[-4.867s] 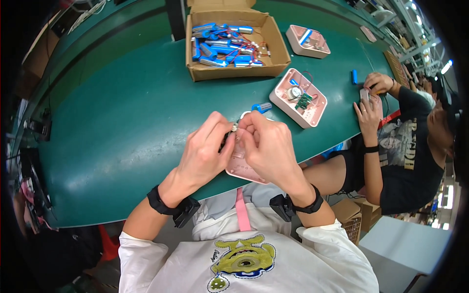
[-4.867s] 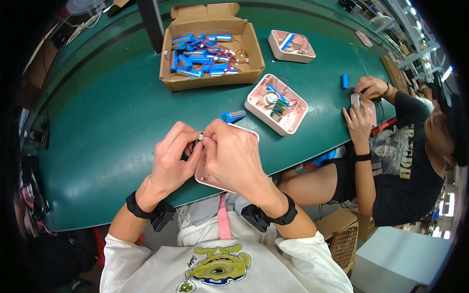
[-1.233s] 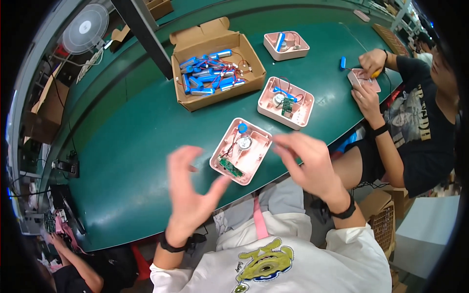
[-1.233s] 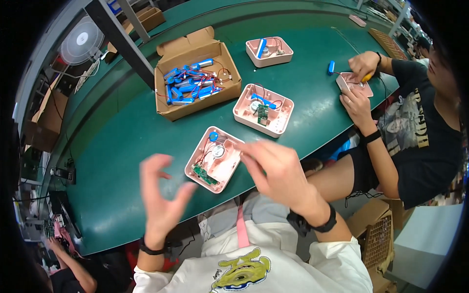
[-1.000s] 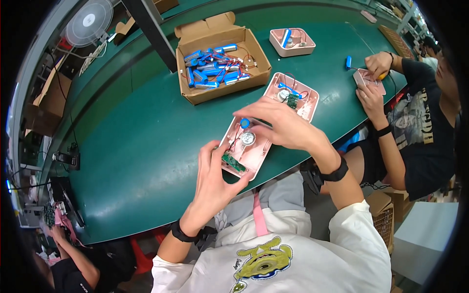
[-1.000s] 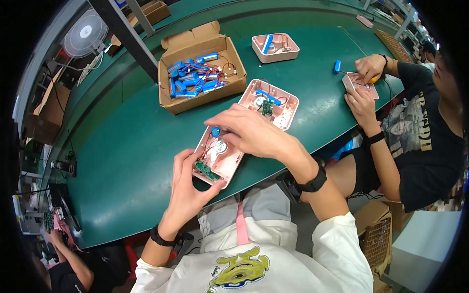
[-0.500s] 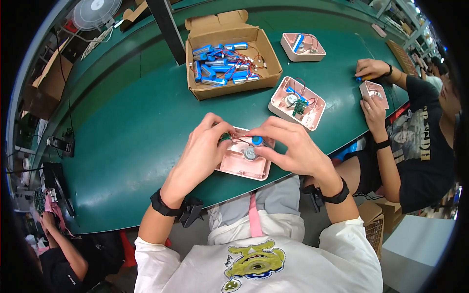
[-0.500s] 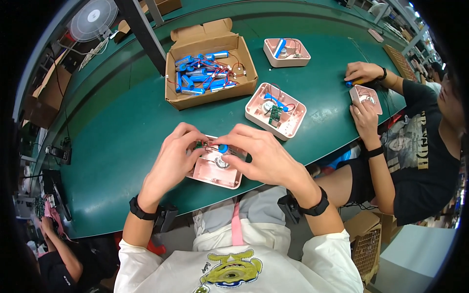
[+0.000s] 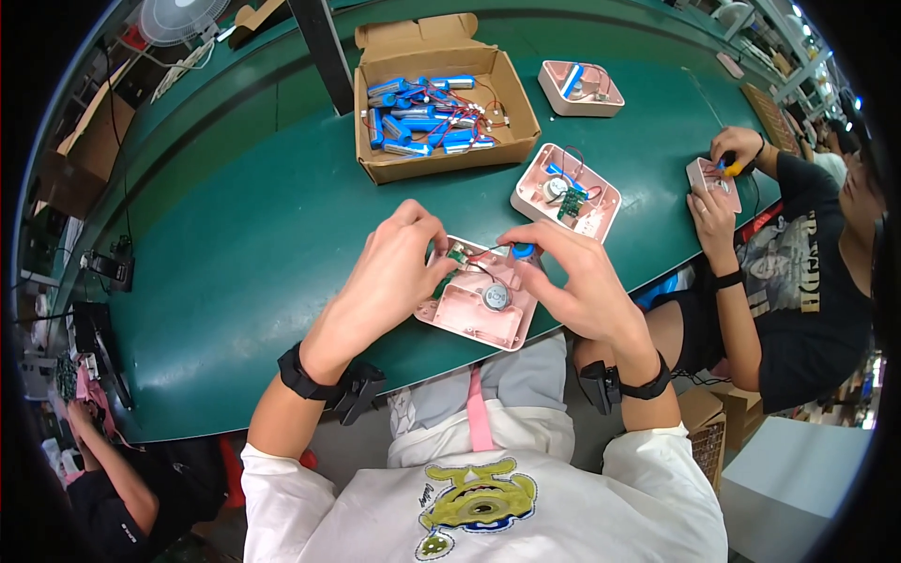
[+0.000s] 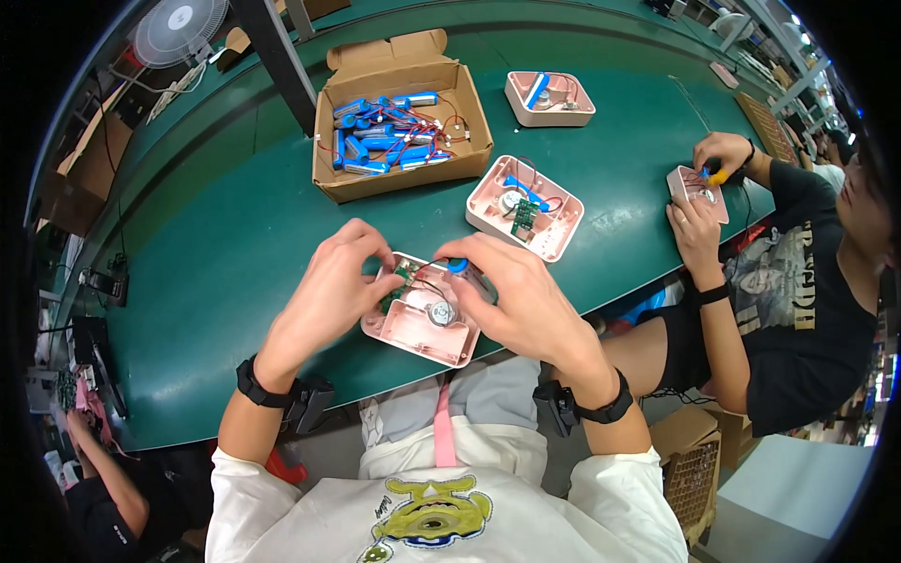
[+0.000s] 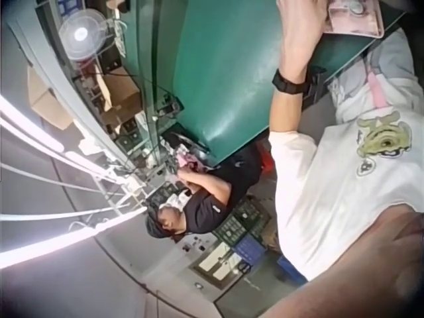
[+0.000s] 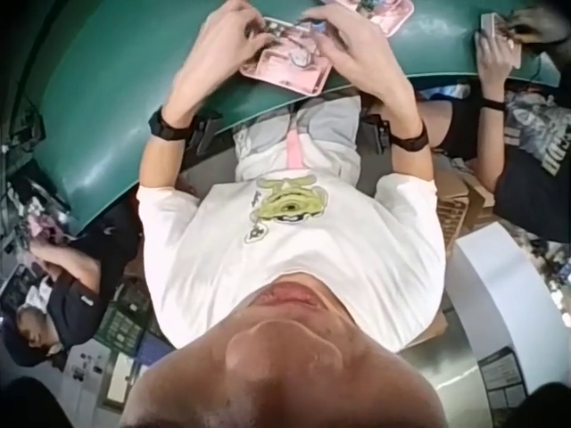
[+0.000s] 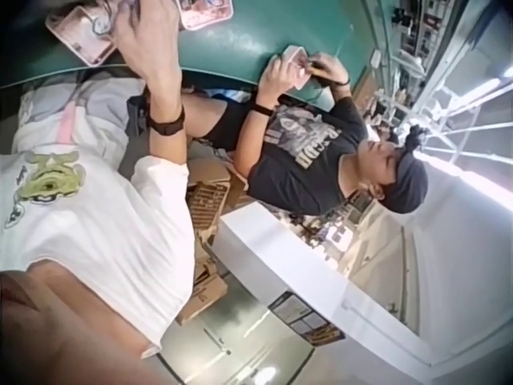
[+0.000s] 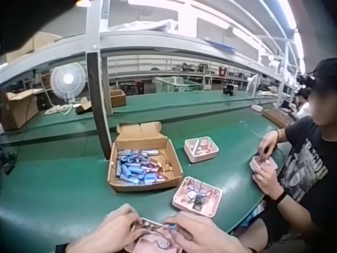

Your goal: The person picks up a battery from a box and plugs its connector into a circuit board. They then place the battery and the circuit board into a pink plastic housing before setting the assembly aside.

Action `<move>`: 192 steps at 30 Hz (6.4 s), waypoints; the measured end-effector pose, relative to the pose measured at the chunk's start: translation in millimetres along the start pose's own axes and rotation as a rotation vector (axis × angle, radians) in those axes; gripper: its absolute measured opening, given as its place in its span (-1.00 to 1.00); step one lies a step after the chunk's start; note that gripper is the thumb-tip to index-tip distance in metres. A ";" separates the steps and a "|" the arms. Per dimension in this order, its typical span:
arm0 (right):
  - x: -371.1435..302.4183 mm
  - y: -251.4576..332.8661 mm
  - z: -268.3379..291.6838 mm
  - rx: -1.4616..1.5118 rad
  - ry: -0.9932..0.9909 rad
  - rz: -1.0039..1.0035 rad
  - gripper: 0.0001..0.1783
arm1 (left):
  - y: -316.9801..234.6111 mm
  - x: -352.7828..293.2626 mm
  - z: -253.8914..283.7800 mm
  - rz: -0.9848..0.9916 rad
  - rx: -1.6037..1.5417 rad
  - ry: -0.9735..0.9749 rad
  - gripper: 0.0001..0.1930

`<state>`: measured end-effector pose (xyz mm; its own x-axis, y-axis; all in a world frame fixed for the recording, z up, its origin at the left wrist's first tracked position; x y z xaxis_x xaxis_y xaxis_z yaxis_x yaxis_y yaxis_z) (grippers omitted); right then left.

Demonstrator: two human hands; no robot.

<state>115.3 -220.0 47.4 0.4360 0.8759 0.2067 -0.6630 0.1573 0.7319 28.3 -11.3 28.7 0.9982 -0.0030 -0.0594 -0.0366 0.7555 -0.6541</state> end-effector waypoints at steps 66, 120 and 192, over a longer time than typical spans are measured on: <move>11.2 -17.7 -32.1 -0.858 0.218 0.291 -0.78 | 39.6 7.5 -32.2 -0.248 -0.556 0.092 -0.39; 15.7 -8.7 -16.7 -0.356 -0.132 -0.087 -0.61 | 41.3 -6.4 -66.7 0.067 -1.050 0.068 -0.86; 8.8 -4.4 -22.2 -0.364 -0.176 -0.060 -0.62 | 49.6 2.7 -57.0 0.053 -1.135 0.293 -0.43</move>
<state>108.5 -202.9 31.6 0.5572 0.7738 0.3012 -0.7914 0.3850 0.4748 26.5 -11.2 -46.9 0.9506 -0.2521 -0.1813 -0.2466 -0.2583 -0.9340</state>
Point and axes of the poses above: each hand's wrist, its own x-axis towards the middle knuckle, its own z-axis out of the back of the hand, y = z × x, the point moved 3 cm from there along x, towards the middle knuckle, and after that the axes turned 10 degrees about y, right-handed, at the moved point
